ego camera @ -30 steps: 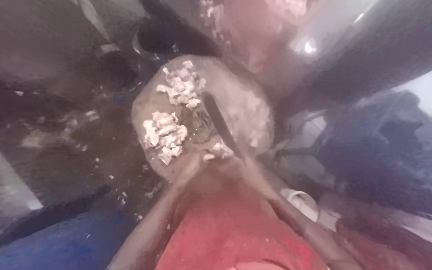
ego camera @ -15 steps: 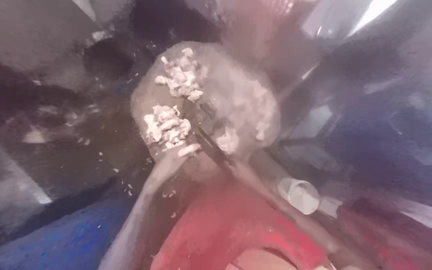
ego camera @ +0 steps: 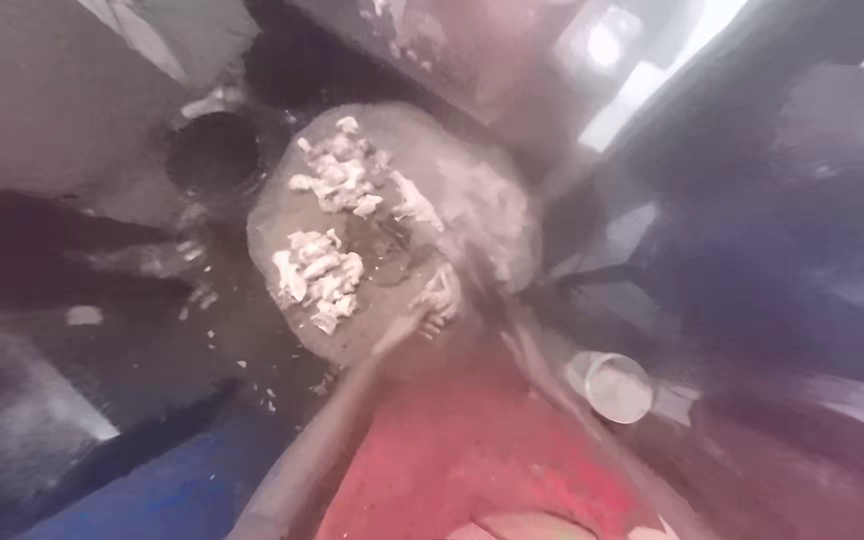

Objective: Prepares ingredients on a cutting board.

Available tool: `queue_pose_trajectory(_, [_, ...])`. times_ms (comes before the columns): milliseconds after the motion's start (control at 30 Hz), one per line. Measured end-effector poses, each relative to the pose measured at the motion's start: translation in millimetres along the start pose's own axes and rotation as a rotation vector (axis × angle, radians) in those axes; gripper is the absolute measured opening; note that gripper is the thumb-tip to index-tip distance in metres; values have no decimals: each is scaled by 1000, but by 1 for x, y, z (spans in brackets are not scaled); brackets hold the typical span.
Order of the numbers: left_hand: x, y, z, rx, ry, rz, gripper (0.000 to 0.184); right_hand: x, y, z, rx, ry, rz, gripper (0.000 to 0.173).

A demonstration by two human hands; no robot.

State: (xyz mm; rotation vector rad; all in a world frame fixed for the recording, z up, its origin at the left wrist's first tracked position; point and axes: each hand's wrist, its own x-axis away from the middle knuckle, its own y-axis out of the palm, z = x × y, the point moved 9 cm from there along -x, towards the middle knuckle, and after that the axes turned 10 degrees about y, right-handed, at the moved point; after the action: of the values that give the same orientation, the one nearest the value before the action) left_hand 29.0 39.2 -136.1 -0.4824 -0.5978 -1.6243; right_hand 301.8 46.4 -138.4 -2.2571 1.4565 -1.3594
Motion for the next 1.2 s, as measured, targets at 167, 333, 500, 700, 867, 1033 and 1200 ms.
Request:
queue_pose_trajectory(167, [29,0,45,-90,119,165,37,-11,2,4,-1,49,-46,53])
queue_pose_trajectory(333, [38,-17,74,90,320,140,8,-15,-8,-18,-1,0,-51,54])
queue_pose_trajectory(500, [-1,-67,15,-13,235,411,35,12,-37,-139,-157,-317,-68,51])
queue_pose_trajectory(700, [15,-75,5,-55,166,405,49,82,-73,-264,-495,-814,36,79])
queue_pose_trajectory(867, [6,-79,-14,-41,117,379,43,2,31,-175,94,-439,-80,57])
queue_pose_trajectory(1033, [9,-77,-52,118,83,286,42,-22,56,-143,292,-73,-202,56])
queue_pose_trajectory(1200, [40,-68,-76,493,-13,324,36,4,28,-201,-2,-426,-140,51])
